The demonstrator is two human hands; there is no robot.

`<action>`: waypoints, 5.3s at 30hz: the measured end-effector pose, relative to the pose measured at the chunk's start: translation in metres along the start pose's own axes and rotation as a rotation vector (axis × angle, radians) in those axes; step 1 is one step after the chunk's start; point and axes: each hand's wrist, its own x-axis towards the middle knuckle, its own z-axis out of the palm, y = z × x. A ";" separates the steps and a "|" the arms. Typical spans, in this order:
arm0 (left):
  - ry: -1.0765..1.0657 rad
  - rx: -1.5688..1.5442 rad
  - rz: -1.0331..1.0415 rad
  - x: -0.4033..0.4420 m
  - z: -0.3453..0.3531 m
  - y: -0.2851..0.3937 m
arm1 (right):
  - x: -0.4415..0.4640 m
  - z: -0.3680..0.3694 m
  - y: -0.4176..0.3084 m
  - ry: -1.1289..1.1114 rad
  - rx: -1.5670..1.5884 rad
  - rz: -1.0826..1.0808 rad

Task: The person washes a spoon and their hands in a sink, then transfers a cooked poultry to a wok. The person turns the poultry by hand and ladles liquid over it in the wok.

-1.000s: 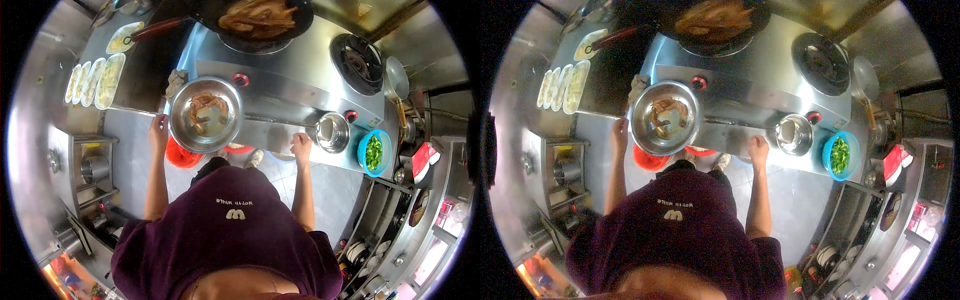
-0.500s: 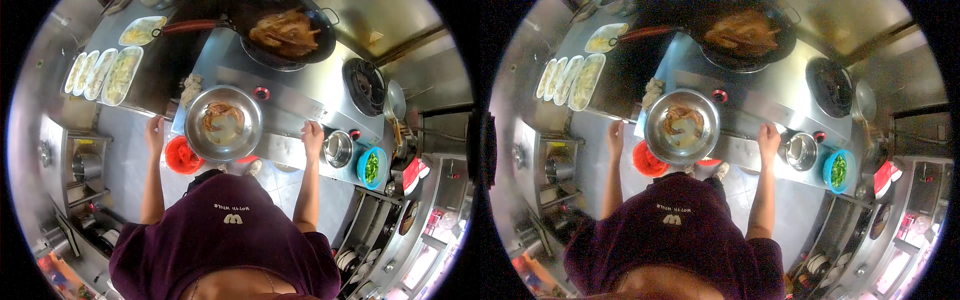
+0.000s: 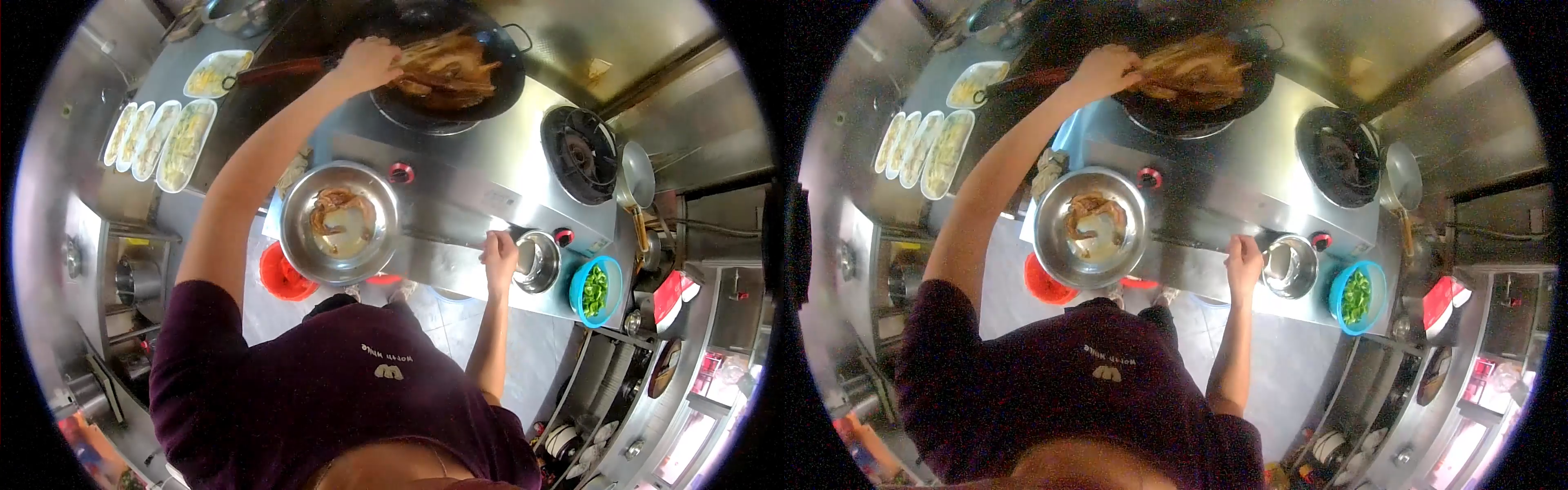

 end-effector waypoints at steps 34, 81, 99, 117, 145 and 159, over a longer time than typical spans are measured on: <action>-0.357 -0.356 -0.345 0.168 0.079 0.112 | 0.029 -0.076 0.043 0.078 0.177 0.067; -0.071 0.062 -1.443 -0.513 -0.117 0.052 | 0.277 0.110 -0.187 -0.514 -1.298 -0.454; -0.165 -0.478 -1.871 -0.676 0.010 0.165 | 0.328 0.218 -0.279 -0.415 -1.150 -1.323; -0.325 -0.530 -1.963 -0.705 -0.004 0.201 | 0.428 0.168 -0.203 -0.228 -1.718 -0.747; -0.207 -0.687 -1.942 -0.713 0.032 0.155 | 0.342 0.288 -0.227 -0.475 -1.161 -0.905; -0.357 -0.686 -1.984 -0.736 0.013 0.169 | 0.245 0.282 -0.229 -0.707 -1.154 -0.855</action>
